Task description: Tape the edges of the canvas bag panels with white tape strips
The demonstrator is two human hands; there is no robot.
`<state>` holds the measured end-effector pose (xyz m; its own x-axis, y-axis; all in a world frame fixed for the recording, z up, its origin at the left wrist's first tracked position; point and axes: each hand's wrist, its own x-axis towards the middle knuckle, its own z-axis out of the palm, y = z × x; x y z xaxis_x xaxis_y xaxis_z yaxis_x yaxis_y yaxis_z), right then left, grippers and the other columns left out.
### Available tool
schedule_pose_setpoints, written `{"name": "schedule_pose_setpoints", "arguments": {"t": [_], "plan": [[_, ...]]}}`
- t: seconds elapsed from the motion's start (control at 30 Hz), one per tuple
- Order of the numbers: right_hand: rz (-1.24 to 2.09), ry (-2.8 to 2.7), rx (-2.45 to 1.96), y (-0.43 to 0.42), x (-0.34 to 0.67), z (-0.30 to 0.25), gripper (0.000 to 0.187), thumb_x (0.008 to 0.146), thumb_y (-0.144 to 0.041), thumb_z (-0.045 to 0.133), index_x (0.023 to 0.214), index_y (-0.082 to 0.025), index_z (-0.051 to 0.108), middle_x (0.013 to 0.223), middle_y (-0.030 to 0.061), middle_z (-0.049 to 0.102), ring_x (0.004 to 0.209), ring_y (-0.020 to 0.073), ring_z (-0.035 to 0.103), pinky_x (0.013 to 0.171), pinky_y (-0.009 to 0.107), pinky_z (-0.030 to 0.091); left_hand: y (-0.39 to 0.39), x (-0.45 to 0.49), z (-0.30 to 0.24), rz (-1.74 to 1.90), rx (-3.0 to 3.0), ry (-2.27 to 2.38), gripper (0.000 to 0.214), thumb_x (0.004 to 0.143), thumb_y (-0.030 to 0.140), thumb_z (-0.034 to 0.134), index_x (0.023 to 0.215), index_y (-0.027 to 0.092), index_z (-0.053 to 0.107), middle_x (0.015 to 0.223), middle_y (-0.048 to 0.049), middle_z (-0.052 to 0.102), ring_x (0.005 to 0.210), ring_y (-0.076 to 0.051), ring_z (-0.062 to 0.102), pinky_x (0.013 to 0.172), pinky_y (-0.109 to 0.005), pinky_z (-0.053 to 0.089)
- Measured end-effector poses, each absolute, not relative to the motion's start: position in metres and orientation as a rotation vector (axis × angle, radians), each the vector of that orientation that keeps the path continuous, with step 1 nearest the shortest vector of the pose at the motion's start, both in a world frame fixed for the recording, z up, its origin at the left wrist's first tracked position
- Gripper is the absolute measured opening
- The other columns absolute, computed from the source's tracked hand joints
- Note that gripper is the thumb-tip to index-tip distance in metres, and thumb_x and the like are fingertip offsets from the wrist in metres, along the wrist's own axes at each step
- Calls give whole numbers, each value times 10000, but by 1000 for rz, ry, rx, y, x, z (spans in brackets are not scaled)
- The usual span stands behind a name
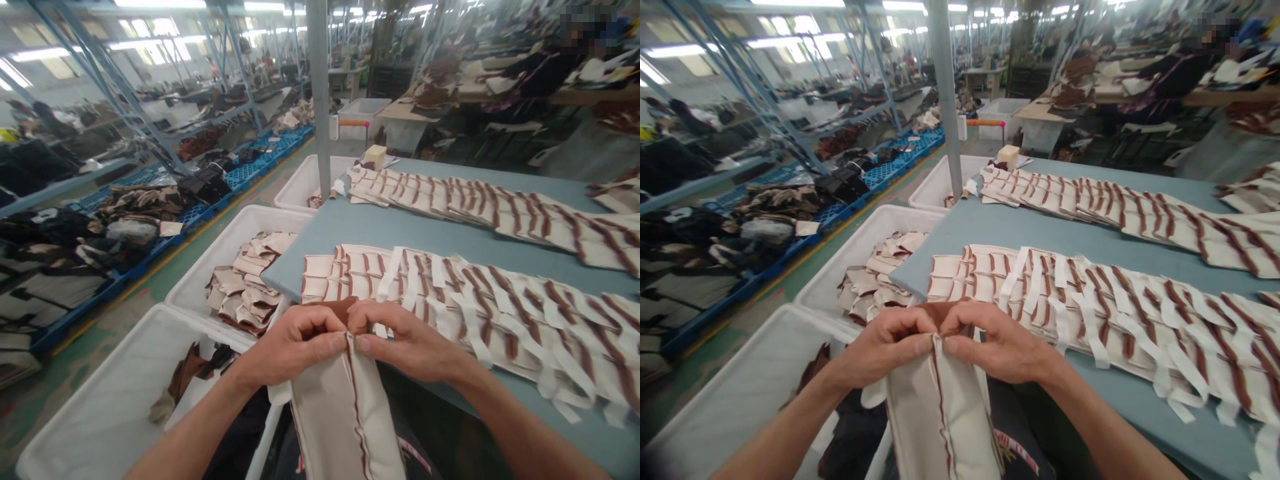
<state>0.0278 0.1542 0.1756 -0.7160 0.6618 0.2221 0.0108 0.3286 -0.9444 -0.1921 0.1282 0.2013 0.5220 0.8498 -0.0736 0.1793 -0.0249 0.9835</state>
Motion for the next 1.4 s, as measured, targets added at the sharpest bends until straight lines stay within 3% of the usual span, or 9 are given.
{"name": "schedule_pose_setpoints", "arguments": {"t": [0.2, 0.43, 0.63, 0.83, 1.07, 1.27, 1.4], "plan": [[1074, -2198, -609, 145, 25, 195, 142, 955, -164, 538, 817, -192, 556, 805, -2, 605, 766, 139, 527, 733, 268, 384, 122, -188, 217, 636, 1853, 1046, 139, 812, 228, 531, 684, 179, 505, 628, 51, 462, 576, -93, 404, 550, -221, 300], [756, -2359, -684, 136, 27, 204, 150, 900, -150, 483, 758, -192, 509, 749, 23, 582, 728, 168, 524, 687, 297, 348, 115, -177, 230, 649, 2164, 1141, 155, 694, 97, 509, 627, 190, 404, 570, 75, 397, 535, -71, 356, 535, -218, 254], [658, -2367, -637, 133, 32, 199, 183, 905, -161, 494, 729, -208, 482, 681, 1, 558, 657, 159, 458, 631, 304, 289, 111, -170, 224, 759, 2051, 1016, 130, 724, 85, 521, 636, 177, 489, 567, 80, 434, 517, -55, 377, 505, -173, 292], [808, -2300, -565, 129, 36, 193, 288, 988, -180, 400, 704, -208, 440, 662, -20, 526, 651, 139, 454, 648, 286, 307, 108, -169, 220, 778, 2071, 938, 165, 782, 82, 530, 641, 167, 523, 562, 83, 434, 507, -48, 386, 506, -165, 310], [625, -2328, -619, 130, 36, 198, 269, 927, -162, 441, 663, -202, 471, 610, -13, 535, 574, 134, 436, 607, 306, 267, 106, -167, 235, 602, 2341, 1148, 185, 791, 61, 539, 639, 166, 535, 575, 73, 452, 537, -68, 409, 527, -204, 300], [713, -2312, -708, 135, 45, 211, 156, 810, -168, 515, 665, -204, 467, 597, -32, 511, 568, 119, 445, 584, 272, 259, 101, -159, 242, 612, 2577, 1117, 217, 955, 111, 501, 769, 155, 605, 686, 17, 589, 614, -106, 535, 585, -227, 397], [702, -2359, -773, 136, 51, 218, 183, 801, -161, 515, 636, -200, 446, 590, -29, 491, 570, 117, 405, 575, 284, 230, 99, -156, 237, 652, 2669, 1131, 221, 1009, 129, 473, 825, 166, 590, 715, 1, 623, 635, -119, 576, 593, -225, 437]]}}
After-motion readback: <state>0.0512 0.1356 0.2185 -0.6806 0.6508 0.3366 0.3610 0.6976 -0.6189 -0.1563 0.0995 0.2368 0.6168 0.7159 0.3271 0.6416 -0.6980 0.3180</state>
